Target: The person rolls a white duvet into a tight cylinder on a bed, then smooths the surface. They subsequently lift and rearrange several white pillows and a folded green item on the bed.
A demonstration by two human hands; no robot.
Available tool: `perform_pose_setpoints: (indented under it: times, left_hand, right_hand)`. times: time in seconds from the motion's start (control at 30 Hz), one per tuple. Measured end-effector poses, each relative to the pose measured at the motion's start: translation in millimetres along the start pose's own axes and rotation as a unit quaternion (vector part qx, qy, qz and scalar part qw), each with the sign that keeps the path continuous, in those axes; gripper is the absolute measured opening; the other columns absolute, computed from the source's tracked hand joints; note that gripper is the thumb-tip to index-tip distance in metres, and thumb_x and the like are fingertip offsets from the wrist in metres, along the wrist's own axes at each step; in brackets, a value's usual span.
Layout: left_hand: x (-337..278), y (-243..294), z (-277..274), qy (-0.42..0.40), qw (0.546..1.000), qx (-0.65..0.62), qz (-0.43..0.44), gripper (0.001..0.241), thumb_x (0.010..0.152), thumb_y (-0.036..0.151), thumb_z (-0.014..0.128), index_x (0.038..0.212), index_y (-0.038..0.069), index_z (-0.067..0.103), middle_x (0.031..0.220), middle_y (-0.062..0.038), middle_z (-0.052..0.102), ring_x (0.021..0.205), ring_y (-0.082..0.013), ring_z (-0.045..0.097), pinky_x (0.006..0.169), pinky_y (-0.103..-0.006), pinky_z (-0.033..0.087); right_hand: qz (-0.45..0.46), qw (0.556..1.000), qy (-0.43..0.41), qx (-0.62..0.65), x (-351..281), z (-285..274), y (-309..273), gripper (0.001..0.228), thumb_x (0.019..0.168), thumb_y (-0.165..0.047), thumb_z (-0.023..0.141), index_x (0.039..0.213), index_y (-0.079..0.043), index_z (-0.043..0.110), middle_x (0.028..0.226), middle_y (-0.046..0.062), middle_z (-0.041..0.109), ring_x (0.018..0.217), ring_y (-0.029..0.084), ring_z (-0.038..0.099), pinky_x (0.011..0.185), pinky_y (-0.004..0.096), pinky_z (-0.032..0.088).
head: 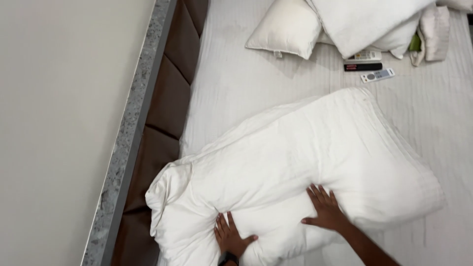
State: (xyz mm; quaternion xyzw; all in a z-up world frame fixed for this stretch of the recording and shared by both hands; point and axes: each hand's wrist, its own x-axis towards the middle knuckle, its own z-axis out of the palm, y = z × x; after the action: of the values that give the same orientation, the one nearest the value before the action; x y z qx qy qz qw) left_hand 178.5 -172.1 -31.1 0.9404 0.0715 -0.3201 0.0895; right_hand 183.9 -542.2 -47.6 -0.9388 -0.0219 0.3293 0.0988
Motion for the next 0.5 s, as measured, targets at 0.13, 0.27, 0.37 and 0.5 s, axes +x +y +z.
perform_pose_setpoints:
  times: [0.13, 0.27, 0.37, 0.5]
  left_hand:
    - [-1, -7, 35, 0.008, 1.0, 0.006, -0.002, 0.152, 0.057, 0.089, 0.077, 0.161, 0.012, -0.003, 0.169, -0.022, -0.003, 0.158, -0.0365, -0.001, 0.125, -0.0557, 0.005]
    - [21, -18, 57, 0.056, 0.998, 0.027, 0.016, 0.158, 0.05, 0.094, 0.076, 0.161, 0.008, 0.002, 0.169, -0.026, 0.003, 0.155, -0.0402, 0.003, 0.124, -0.0596, 0.006]
    - [34, -22, 60, 0.014, 0.999, 0.052, 0.001, 0.158, 0.052, 0.096, 0.075, 0.159, 0.005, 0.002, 0.167, -0.028, 0.002, 0.155, -0.0423, 0.002, 0.123, -0.0606, 0.005]
    - [41, -15, 56, -0.035, 0.999, 0.033, -0.006, 0.158, 0.056, 0.093, 0.076, 0.158, 0.002, -0.003, 0.165, -0.03, -0.003, 0.155, -0.0446, -0.003, 0.122, -0.0611, 0.001]
  right_hand:
    - [-0.042, 0.968, 0.237, 0.069, -3, 49, -7, 0.1, 0.085, -0.072, 0.058, 0.159, -0.015, 0.021, 0.168, 0.009, 0.016, 0.156, 0.031, 0.011, 0.123, 0.058, 0.007]
    - [-0.068, 0.916, 0.391, 0.061, 29, 73, -1, 0.087, 0.09, -0.064, 0.047, 0.156, -0.01, 0.028, 0.165, 0.013, 0.024, 0.152, 0.034, 0.02, 0.121, 0.061, 0.01]
    - [-0.068, 0.923, 0.372, 0.066, 56, 95, 2, 0.087, 0.09, -0.064, 0.045, 0.155, -0.009, 0.029, 0.163, 0.015, 0.025, 0.15, 0.035, 0.021, 0.12, 0.061, 0.009]
    - [-0.056, 0.937, 0.34, 0.059, 63, 106, 11, 0.086, 0.089, -0.063, 0.046, 0.154, -0.009, 0.029, 0.162, 0.016, 0.027, 0.15, 0.035, 0.021, 0.12, 0.06, 0.009]
